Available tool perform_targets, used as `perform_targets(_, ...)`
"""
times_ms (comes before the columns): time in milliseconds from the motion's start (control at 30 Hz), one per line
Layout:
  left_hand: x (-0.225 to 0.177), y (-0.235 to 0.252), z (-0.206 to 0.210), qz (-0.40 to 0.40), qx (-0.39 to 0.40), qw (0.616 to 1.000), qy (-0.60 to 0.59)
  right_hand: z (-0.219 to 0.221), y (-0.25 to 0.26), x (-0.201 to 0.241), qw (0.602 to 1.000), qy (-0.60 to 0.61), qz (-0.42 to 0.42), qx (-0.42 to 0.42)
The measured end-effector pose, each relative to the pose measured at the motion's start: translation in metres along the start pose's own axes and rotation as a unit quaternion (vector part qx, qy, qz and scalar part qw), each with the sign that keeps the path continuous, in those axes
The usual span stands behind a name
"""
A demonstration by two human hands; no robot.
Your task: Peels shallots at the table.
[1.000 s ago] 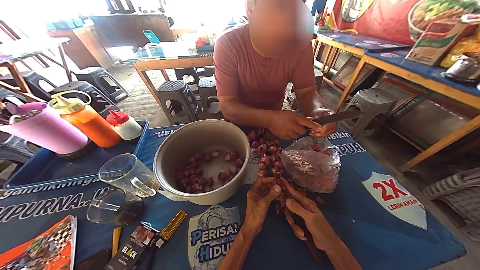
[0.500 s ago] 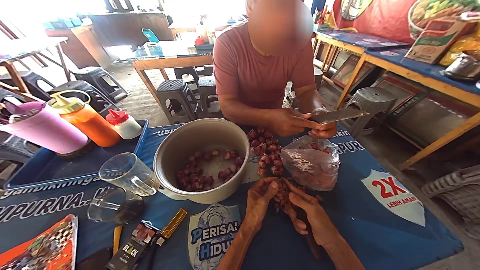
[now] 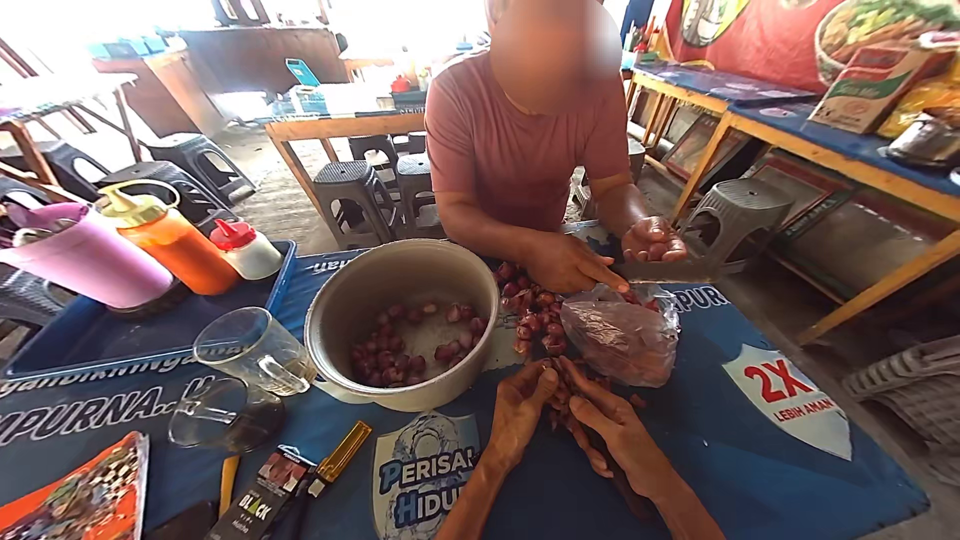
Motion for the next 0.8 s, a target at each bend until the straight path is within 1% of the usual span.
perform_targets(100,0.0017,-0.0008,0.0002,0.013,-0.004,1.0,0.005,0.0014,0.0016,-0.001,0.999,-0.027,-0.022,-0.037)
perform_targets(167,0.0018,-0.0015,0.0002,0.014,-0.006,1.0,0.007,0.0006,0.0014,-0.0011,0.999,-0.014,-0.013,-0.037)
perform_targets(300,0.0027,-0.0007,-0.0003,-0.009,-0.002,1.0,-0.003,-0.0017,0.0008,0.0005,0.993,0.095,0.06,-0.024)
perform_targets(367,0.0025,0.0,-0.0002,-0.018,-0.001,1.0,-0.009,-0.0036,0.0009,0.0001,0.989,0.129,0.07,0.002)
perform_targets(467,0.0019,0.0002,-0.0001,-0.014,-0.011,1.0,-0.001,-0.0047,-0.0015,-0.0005,0.995,0.087,0.035,0.018)
perform_targets(567,0.0003,-0.0014,0.0006,0.004,-0.022,1.0,0.017,-0.0016,-0.002,-0.0013,0.999,0.037,0.02,0.028)
perform_targets(700,-0.0011,-0.0037,0.0013,0.047,-0.013,0.997,0.066,-0.0018,-0.0007,-0.0015,1.0,-0.001,0.019,-0.016)
perform_targets(800,-0.0018,-0.0043,0.0026,0.052,-0.006,0.996,0.076,-0.0046,-0.001,-0.0009,0.999,0.007,0.03,-0.026)
Point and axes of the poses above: each hand's wrist, its own y-axis towards the middle knuckle, its own z-axis out of the palm, x = y × z, the point moved 3 cm from there along y, towards the middle knuckle
